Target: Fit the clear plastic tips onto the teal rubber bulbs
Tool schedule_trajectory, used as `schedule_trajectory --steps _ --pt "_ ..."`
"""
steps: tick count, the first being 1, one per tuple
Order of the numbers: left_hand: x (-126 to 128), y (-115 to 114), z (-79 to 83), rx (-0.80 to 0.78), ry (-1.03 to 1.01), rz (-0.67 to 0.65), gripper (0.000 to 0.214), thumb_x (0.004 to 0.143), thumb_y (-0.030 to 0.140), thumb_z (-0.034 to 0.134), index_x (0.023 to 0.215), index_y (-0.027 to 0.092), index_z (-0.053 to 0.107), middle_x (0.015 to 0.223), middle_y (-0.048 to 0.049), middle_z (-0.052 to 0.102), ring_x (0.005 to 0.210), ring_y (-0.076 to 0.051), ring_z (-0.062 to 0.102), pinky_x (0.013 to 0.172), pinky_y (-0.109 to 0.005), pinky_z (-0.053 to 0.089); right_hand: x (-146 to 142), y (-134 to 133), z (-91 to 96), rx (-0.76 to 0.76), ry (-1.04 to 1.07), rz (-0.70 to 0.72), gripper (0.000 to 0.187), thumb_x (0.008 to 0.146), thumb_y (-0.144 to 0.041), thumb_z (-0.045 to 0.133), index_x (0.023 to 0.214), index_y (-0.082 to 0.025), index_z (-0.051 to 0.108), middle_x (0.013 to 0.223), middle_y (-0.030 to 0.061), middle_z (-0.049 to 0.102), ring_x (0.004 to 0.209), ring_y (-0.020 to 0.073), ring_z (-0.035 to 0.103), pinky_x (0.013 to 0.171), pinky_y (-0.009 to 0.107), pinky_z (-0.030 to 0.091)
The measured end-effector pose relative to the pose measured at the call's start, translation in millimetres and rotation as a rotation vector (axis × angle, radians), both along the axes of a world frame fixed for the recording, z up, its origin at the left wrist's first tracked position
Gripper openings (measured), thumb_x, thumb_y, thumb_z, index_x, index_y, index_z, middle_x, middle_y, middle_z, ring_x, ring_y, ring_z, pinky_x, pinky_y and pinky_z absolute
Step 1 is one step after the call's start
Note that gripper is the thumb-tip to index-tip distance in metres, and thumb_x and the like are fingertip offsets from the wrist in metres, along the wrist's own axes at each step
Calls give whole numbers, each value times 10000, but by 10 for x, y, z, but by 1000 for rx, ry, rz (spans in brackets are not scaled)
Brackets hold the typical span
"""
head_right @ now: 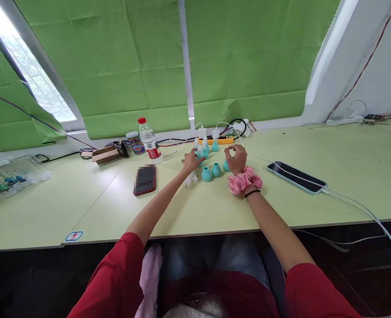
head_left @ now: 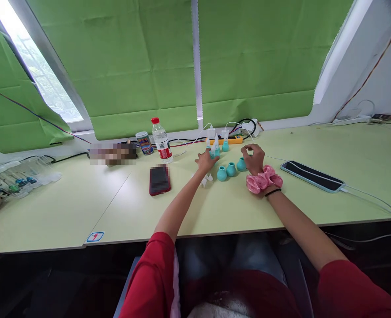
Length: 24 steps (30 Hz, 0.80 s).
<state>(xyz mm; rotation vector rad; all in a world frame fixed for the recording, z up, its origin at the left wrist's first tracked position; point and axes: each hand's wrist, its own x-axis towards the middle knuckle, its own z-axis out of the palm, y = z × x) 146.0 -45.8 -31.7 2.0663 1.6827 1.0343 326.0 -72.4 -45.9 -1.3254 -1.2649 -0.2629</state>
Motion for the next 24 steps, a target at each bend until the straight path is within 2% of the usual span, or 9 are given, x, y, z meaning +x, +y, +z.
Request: schedule_trajectory --steps 4,7,11,14,17,20,24 --pt "53 -22 16 21 -141 -22 263 693 220 587 940 187 505 892 -103 615 963 -286 493 795 -458 328 -106 -79 27 87 -78 48 96 686 -254 464 718 -176 509 763 53 566 770 202 511 754 385 413" --pt "-39 -157 82 70 -286 -87 230 695 236 588 899 175 501 821 -72 614 823 -222 558 728 -355 394 -211 -199 94 135 -162 134 171 695 -266 493 838 -173 509 898 86 561 915 223 477 836 411 385" --pt "-339 -458 188 119 -474 -210 232 699 344 583 825 167 501 695 -19 604 651 -140 574 599 -239 426 -544 -419 180 138 -281 346 406 670 -330 578 1031 -174 476 1092 97 518 1055 233 432 922 415 353" --pt "-537 -673 180 114 -577 -285 270 660 390 615 723 153 501 614 -8 602 608 -130 580 556 -216 428 -871 -580 175 53 -270 614 450 672 -339 591 1079 -189 472 1153 100 494 1104 263 413 955 457 320" --pt "-622 -790 91 72 -652 -345 320 595 416 664 671 140 522 511 17 575 502 -112 553 490 -208 414 -1088 -680 115 -36 -200 769 343 721 -311 541 1049 -218 498 1072 101 547 1048 268 473 915 454 361" --pt "-656 -800 20 29 -705 -406 336 564 423 685 673 123 580 546 0 606 503 -109 554 509 -227 434 -1122 -715 56 -96 -83 791 322 753 -316 504 1060 -223 472 1004 97 569 952 257 534 842 433 412" --pt "-733 -761 8 -21 -724 -481 313 601 408 672 710 115 653 600 -29 633 538 -106 555 540 -239 441 -1064 -719 32 -221 104 903 318 769 -375 493 1038 -221 420 821 37 583 590 163 577 605 352 487"
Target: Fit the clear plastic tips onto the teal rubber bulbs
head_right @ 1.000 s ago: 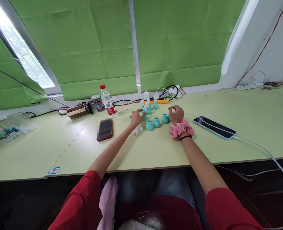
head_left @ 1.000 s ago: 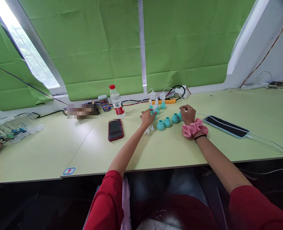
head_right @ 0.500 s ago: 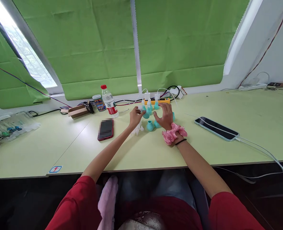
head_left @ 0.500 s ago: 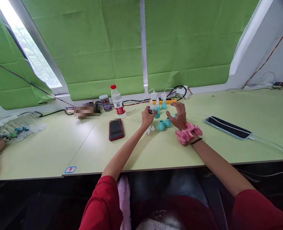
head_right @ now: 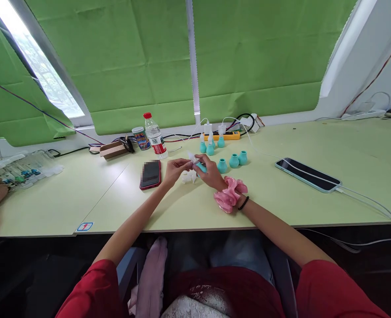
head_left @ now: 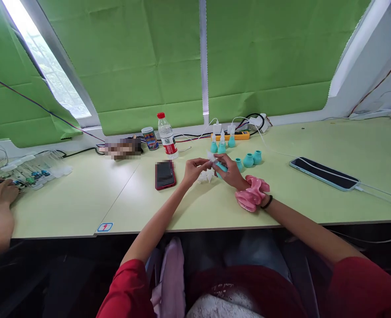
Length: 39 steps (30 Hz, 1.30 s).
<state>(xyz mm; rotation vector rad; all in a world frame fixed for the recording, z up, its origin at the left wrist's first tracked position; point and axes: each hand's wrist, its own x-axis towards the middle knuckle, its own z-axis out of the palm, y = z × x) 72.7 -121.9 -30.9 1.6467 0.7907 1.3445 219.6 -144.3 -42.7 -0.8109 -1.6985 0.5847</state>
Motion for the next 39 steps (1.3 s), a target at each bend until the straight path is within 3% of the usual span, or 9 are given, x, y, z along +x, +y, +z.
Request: schedule_trajectory --steps 3,12,17,24,30,39 --pt "-51 6 -2 -19 11 -50 301 629 409 656 669 111 661 574 -33 626 519 -99 538 534 -240 435 -3 -6 3 -145 76 126 285 775 -418 470 968 -224 393 738 4 577 463 128 550 470 309 481" --pt "-58 -11 -25 -18 38 -88 298 681 399 615 676 103 646 557 -27 600 521 -98 532 539 -239 428 -15 -114 125 -344 217 284 285 735 -420 523 887 -228 377 627 -44 550 437 132 551 435 289 462" --pt "-1 -27 -56 26 68 6 260 652 372 633 679 115 661 540 -16 595 495 -95 510 510 -233 423 -31 -124 117 -374 263 270 295 709 -411 555 852 -228 374 585 -60 535 410 121 529 410 265 436" --pt "34 -76 -54 120 102 162 258 664 368 615 746 133 686 699 -55 663 581 -122 558 524 -234 445 -43 -53 52 -368 331 240 328 672 -412 589 845 -229 379 593 -63 535 393 102 495 388 254 413" --pt "-9 -34 -56 280 211 192 274 698 398 590 744 146 688 651 -49 650 544 -124 546 505 -248 438 -16 -66 77 -420 348 286 330 668 -441 572 819 -217 383 571 -53 540 380 115 493 368 270 410" --pt "-1 20 -158 648 437 262 270 816 380 454 811 194 649 787 -83 640 755 -181 510 700 -360 435 -54 -88 116 -478 396 267 319 686 -446 562 779 -222 356 545 -52 513 379 105 475 363 260 399"
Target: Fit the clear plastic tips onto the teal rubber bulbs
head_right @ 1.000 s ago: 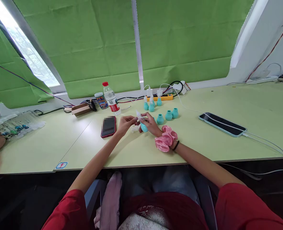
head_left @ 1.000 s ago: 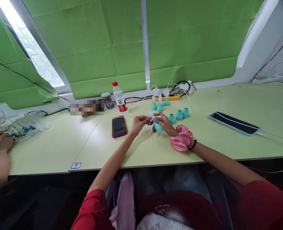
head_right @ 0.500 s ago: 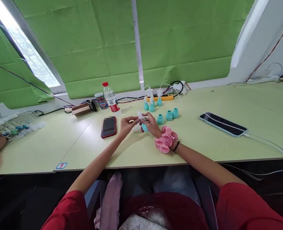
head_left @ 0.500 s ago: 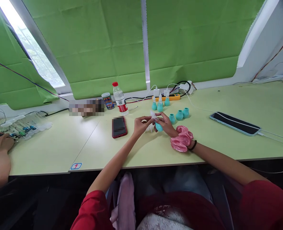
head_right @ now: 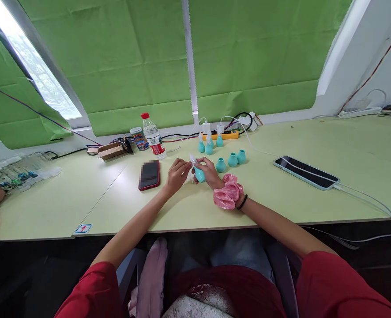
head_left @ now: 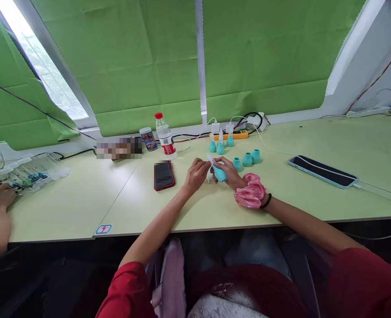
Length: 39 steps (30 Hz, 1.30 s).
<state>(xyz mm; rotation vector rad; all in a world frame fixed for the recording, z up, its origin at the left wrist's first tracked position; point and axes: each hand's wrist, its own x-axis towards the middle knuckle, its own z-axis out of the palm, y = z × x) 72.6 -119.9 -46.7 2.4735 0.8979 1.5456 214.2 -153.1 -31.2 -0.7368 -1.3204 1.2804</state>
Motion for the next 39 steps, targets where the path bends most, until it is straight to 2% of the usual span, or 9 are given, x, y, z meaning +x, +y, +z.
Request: schedule_trajectory --steps 8,16,22,28,34,39 --pt "-44 -17 72 143 187 23 276 865 312 372 804 177 604 705 -78 604 722 -170 489 648 -320 434 56 -24 70 -40 -43 58 302 675 -405 580 762 -222 357 499 -66 492 364 110 461 332 245 358" --pt "-48 -32 58 196 347 81 269 880 249 324 791 153 559 709 -85 575 749 -181 487 629 -301 432 99 27 15 -46 -101 66 251 690 -351 563 789 -217 375 502 -61 505 383 129 491 326 251 378" --pt "50 -74 35 203 317 174 227 862 182 320 731 151 503 672 -82 547 699 -178 475 582 -291 425 83 84 -34 -53 -120 18 289 666 -374 585 781 -204 381 528 -61 516 337 119 483 300 244 373" --pt "39 -28 22 173 221 229 134 801 134 407 691 163 477 639 -56 542 688 -169 486 556 -271 427 43 85 -35 -61 -109 0 300 657 -376 580 788 -201 374 514 -70 511 330 116 483 306 241 382" --pt "22 37 8 97 118 252 67 738 118 487 689 163 489 643 -18 528 637 -122 506 577 -238 447 -4 82 -43 -63 -89 -15 333 644 -368 593 809 -212 350 534 -67 528 341 122 493 318 253 393" --pt "-44 89 25 2 87 310 68 764 137 458 739 143 522 700 -33 539 656 -113 519 605 -239 460 8 102 -63 -52 -49 -114 325 653 -364 574 816 -222 332 530 -74 519 334 119 489 316 249 392"
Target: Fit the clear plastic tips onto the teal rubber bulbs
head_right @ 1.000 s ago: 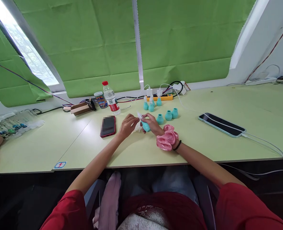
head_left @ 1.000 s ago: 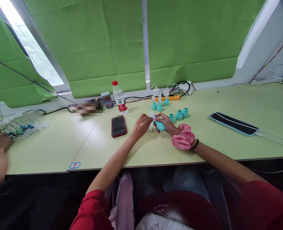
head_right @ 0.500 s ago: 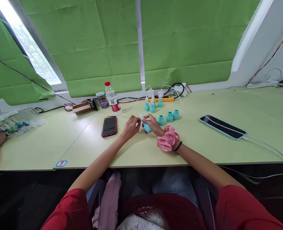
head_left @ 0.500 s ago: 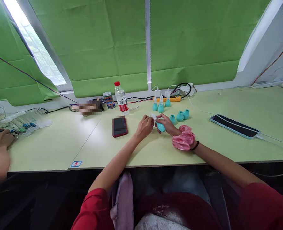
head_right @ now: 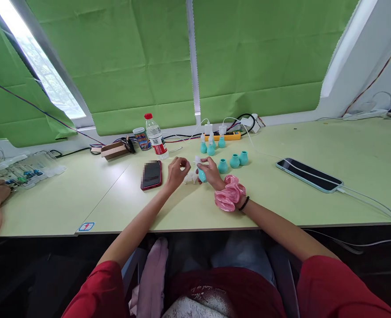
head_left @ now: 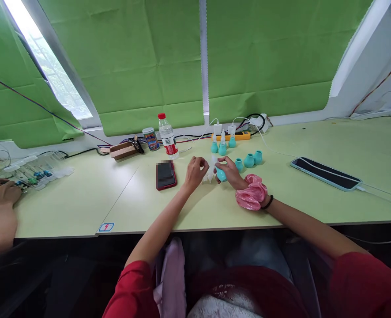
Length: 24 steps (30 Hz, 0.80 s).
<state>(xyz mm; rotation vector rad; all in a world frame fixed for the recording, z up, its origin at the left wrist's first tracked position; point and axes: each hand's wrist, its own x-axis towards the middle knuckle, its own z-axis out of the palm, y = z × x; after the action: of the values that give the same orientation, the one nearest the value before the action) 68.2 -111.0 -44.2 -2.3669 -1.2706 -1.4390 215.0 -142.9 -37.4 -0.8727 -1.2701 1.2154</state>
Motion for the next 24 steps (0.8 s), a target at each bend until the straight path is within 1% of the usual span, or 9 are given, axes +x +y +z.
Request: schedule_trajectory --steps 3,5,7,10,13,16,19,22,24 --pt "-83 51 -3 -81 19 30 123 803 165 432 765 134 545 714 -47 557 711 -128 528 637 -256 466 45 13 19 17 12 -49 316 660 -374 557 817 -227 326 523 -79 516 329 112 478 311 243 390" --pt "-122 88 -29 -149 67 23 128 811 204 466 762 130 559 719 -37 568 753 -139 537 674 -283 466 70 17 40 38 1 -54 324 647 -381 576 817 -223 350 539 -69 533 335 107 477 317 244 394" --pt "-138 121 -66 -221 121 2 147 816 251 494 809 123 565 791 -33 580 784 -140 547 709 -314 465 82 23 53 64 -24 -51 339 623 -383 610 820 -212 393 572 -50 560 345 101 479 333 245 403" --pt "-138 144 -104 -313 163 -28 205 833 292 477 932 127 549 939 -49 571 825 -143 555 743 -343 467 84 42 39 95 -75 -62 369 584 -385 655 822 -188 454 615 -19 585 362 90 477 356 243 408" --pt "-131 130 -89 -374 133 -44 207 837 289 469 953 136 548 976 -58 565 858 -150 550 763 -350 464 80 53 1 124 -148 -73 359 549 -389 682 759 -161 501 632 3 593 366 81 465 362 239 399" --pt "-113 87 -31 -415 40 -52 183 832 281 480 897 131 562 927 -49 580 834 -141 554 749 -337 466 68 29 -28 157 -256 -37 305 543 -379 684 678 -139 552 611 16 597 364 82 462 369 238 390" --pt "-82 30 34 -443 -98 -63 144 821 218 469 857 133 579 840 -43 606 753 -126 565 704 -297 471 45 -7 -36 198 -372 -3 263 597 -369 640 696 -129 595 612 22 603 378 88 469 388 234 385" --pt "-55 -28 77 -491 -234 -113 238 815 152 353 848 130 587 722 -36 619 638 -110 571 589 -228 468 19 -28 -34 277 -469 -1 209 640 -336 596 713 -140 605 616 6 595 444 90 480 459 224 392" --pt "-45 -58 90 -543 -286 -165 303 826 163 284 786 123 582 596 -10 588 547 -98 558 497 -200 443 5 -41 -35 332 -521 0 182 668 -321 564 692 -145 602 587 -6 578 473 90 473 504 222 389"
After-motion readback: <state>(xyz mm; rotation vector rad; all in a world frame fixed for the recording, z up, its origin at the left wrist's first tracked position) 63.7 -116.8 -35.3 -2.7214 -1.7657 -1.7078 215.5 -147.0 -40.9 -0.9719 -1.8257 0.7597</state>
